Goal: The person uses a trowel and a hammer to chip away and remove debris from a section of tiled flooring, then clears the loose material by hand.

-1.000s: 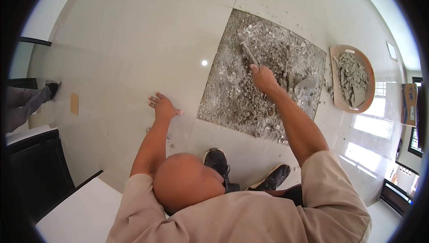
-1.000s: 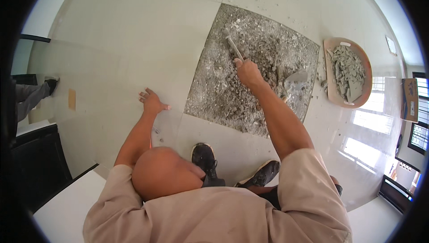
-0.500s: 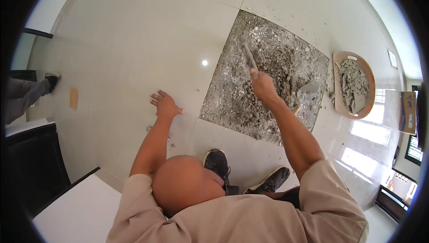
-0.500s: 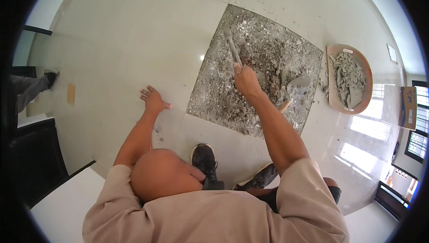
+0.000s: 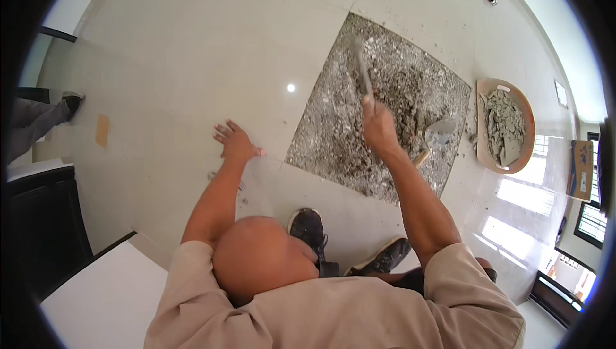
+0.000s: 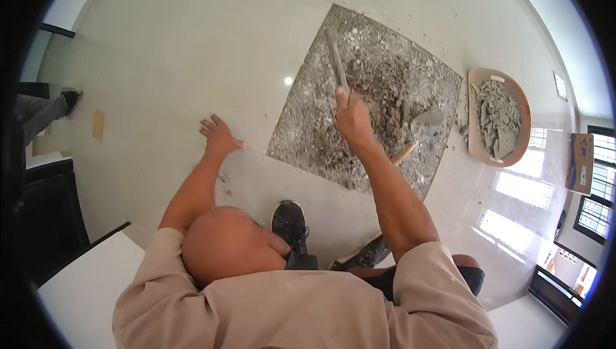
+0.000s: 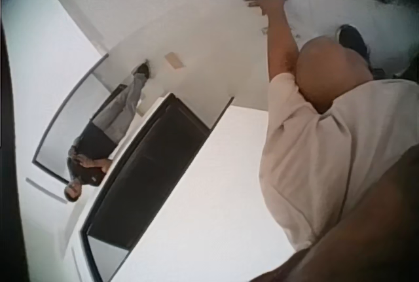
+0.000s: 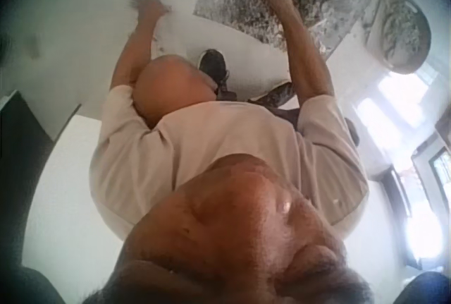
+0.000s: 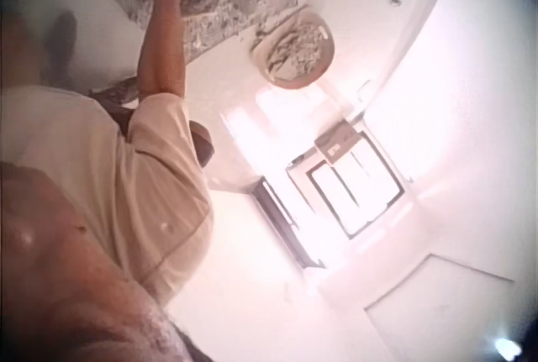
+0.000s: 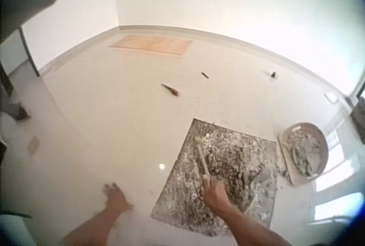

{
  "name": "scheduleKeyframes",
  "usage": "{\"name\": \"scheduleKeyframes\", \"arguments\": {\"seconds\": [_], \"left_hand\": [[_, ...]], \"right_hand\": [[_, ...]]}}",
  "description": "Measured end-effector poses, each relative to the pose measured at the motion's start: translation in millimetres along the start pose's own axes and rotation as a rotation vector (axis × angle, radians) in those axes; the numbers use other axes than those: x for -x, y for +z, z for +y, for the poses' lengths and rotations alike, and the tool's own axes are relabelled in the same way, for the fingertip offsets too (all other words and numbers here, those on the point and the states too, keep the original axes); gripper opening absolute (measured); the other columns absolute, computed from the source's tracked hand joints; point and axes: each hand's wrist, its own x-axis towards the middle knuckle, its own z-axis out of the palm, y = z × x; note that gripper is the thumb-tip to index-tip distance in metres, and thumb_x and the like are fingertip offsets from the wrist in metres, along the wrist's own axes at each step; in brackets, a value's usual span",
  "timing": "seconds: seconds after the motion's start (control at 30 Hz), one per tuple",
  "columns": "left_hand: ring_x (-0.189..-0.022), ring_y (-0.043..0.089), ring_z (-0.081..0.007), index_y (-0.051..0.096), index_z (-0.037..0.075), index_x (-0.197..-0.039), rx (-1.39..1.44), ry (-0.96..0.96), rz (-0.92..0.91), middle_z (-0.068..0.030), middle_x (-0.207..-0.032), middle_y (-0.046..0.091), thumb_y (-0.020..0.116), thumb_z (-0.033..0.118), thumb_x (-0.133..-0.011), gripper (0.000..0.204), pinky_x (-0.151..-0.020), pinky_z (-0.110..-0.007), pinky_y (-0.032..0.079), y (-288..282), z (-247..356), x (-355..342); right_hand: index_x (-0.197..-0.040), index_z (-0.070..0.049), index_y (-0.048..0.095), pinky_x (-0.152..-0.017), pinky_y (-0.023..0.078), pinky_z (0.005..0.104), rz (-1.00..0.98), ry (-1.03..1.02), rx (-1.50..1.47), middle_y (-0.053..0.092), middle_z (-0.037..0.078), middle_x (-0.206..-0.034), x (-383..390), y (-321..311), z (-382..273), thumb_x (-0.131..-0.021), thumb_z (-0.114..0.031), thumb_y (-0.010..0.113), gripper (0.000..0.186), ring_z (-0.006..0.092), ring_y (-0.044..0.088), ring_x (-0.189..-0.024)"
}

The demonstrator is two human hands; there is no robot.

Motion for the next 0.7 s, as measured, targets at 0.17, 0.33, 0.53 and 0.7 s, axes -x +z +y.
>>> {"name": "scheduleKeyframes", "arguments": {"seconds": [0.17, 0.33, 0.53, 0.7], "left_hand": [[-0.150, -0.002, -0.0584, -0.008, -0.007, -0.157, 0.039, -0.040, -0.017, -0.0409, -0.160, -0.011, 0.100, 0.043, -0.056, 0.156, -0.097, -0.075, 0.044, -16, -1, 7], [-0.150, -0.003, -0.0574, -0.009, -0.006, -0.158, 0.163, -0.030, -0.030, -0.0394, -0.161, -0.013, 0.099, 0.043, -0.056, 0.156, -0.098, -0.076, 0.043, -23, 36, 26], [-0.152, -0.005, -0.0540, -0.014, -0.002, -0.158, 0.140, -0.123, -0.053, -0.0358, -0.162, -0.018, 0.099, 0.043, -0.057, 0.158, -0.102, -0.076, 0.038, -33, 0, 30], [-0.152, -0.006, -0.0541, -0.014, 0.000, -0.159, 0.195, -0.067, -0.061, -0.0353, -0.162, -0.018, 0.099, 0.043, -0.057, 0.158, -0.103, -0.077, 0.036, -33, 29, 30]], "right_hand": [[-0.099, 0.001, 0.053, -0.052, 0.044, 0.0464, 0.191, -0.366, -0.443, 0.056, 0.018, -0.062, 19, -32, -68, -0.107, -0.046, 0.044, 0.049, 0.0357, 0.055, -0.052], [-0.095, 0.002, 0.054, -0.056, 0.045, 0.0488, 0.017, 0.094, -0.046, 0.061, 0.024, -0.068, 19, 18, 58, -0.106, -0.046, 0.048, 0.050, 0.0434, 0.056, -0.058], [-0.090, 0.004, 0.056, -0.055, 0.043, 0.0460, -0.048, -0.067, -0.302, 0.057, 0.019, -0.067, 52, -8, -42, -0.104, -0.049, 0.052, 0.055, 0.0358, 0.055, -0.056], [-0.091, 0.005, 0.061, -0.063, 0.049, 0.0472, -0.037, -0.096, -0.179, 0.062, 0.021, -0.071, 59, 19, 43, -0.103, -0.051, 0.051, 0.059, 0.0391, 0.061, -0.064]]}}
